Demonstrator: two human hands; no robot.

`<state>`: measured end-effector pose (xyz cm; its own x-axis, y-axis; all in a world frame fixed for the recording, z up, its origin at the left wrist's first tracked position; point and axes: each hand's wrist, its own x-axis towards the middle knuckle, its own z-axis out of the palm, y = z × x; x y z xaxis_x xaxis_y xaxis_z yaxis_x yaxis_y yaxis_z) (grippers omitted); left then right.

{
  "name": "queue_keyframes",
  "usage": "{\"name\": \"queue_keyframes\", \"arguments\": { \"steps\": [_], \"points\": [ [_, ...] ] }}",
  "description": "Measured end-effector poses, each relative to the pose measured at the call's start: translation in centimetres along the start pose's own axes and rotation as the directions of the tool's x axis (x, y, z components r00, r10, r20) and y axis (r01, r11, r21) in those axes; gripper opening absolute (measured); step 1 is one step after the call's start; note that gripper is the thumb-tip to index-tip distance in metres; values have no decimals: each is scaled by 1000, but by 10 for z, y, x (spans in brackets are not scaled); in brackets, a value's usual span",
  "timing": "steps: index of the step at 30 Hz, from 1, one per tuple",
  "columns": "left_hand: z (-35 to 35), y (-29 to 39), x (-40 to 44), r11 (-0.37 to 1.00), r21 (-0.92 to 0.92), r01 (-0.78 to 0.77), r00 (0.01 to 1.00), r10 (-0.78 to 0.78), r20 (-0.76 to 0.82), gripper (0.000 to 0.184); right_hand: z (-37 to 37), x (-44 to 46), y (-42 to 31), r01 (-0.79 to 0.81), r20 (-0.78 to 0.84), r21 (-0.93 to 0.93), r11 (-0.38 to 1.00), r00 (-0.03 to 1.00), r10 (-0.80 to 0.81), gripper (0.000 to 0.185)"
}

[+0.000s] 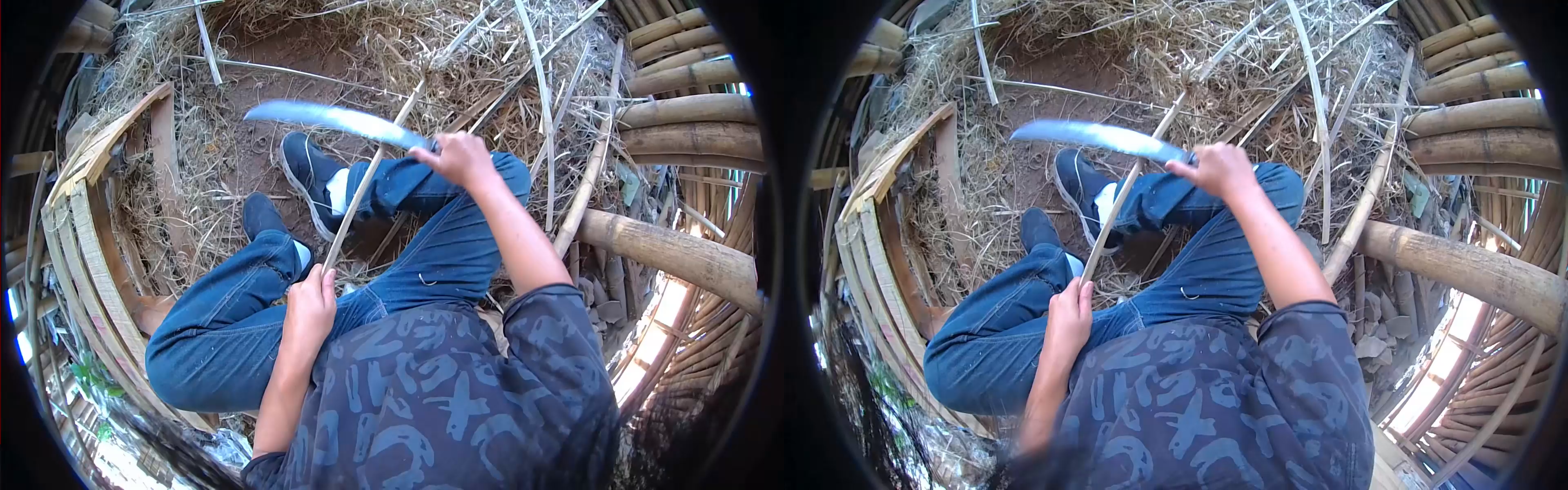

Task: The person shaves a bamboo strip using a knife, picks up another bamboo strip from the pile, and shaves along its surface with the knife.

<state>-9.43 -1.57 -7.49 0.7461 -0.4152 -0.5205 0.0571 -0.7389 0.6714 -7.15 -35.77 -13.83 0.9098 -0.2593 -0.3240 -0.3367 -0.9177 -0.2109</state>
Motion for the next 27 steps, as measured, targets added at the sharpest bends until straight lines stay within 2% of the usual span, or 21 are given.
{"name": "queue_keyframes", "arguments": {
  "steps": [1, 3, 5, 7, 8, 11, 13, 15, 18, 20, 23, 24, 25, 27],
  "points": [
    [0, -1, 1, 1000, 2, 3, 1000, -3, 6, 23, -1, 7, 10, -22, -62, -20, 1000, 998, 21, 76],
    [-1, 2, 3, 1000, 1, 4, 1000, -4, 3, 23, -10, 20, 25, -245, -107, 56, 968, 962, 250, 76],
    [-1, 8, 6, 998, 43, -51, 998, 52, -28, 23, -10, 23, 29, -245, -170, 55, 968, 953, 251, 75],
    [2, 5, 6, 997, 42, -67, 997, 68, -25, 23, -16, 17, 13, -209, -124, 90, 974, 968, 219, 74],
    [3, 3, 6, 996, 43, -74, 997, 75, -14, 23, -13, 11, 8, -145, -143, 56, 988, 978, 152, 72],
    [2, -1, 7, 1000, 6, -16, 1000, 16, -8, 24, -18, -1, 1, -1, -28, -122, 993, 1000, -3, 71],
    [4, -5, 5, 1000, 0, -16, 1000, 16, -11, 25, -7, 8, 29, -30, -78, -71, 997, 997, 24, 72],
    [4, -6, 9, 999, -27, 17, 1000, -17, 24, 25, -8, 24, 46, -241, -98, 24, 970, 965, 242, 71],
    [-2, 2, 11, 999, -45, 6, 1000, -6, 4, 24, -8, 27, 44, -247, -211, 38, 968, 945, 249, 71],
    [0, 0, 12, 1000, -28, 12, 1000, -12, 1, 23, -15, 19, 35, -113, -118, -18, 993, 987, 111, 73],
    [3, -4, 10, 999, -37, 36, 999, -35, 38, 23, -18, 24, 53, -82, -56, -76, 994, 995, 78, 74],
    [3, -2, 11, 999, -43, 30, 999, -28, 38, 24, -12, 25, 60, -152, -94, 55, 987, 983, 157, 75],
    [2, 1, 14, 998, -55, 22, 999, -20, 31, 24, -3, 26, 63, -144, -91, 57, 988, 985, 149, 75],
    [1, 2, 15, 999, -33, -1, 1000, 1, 4, 24, 13, 31, 66, -219, -231, 117, 969, 943, 241, 76]
  ]
}}
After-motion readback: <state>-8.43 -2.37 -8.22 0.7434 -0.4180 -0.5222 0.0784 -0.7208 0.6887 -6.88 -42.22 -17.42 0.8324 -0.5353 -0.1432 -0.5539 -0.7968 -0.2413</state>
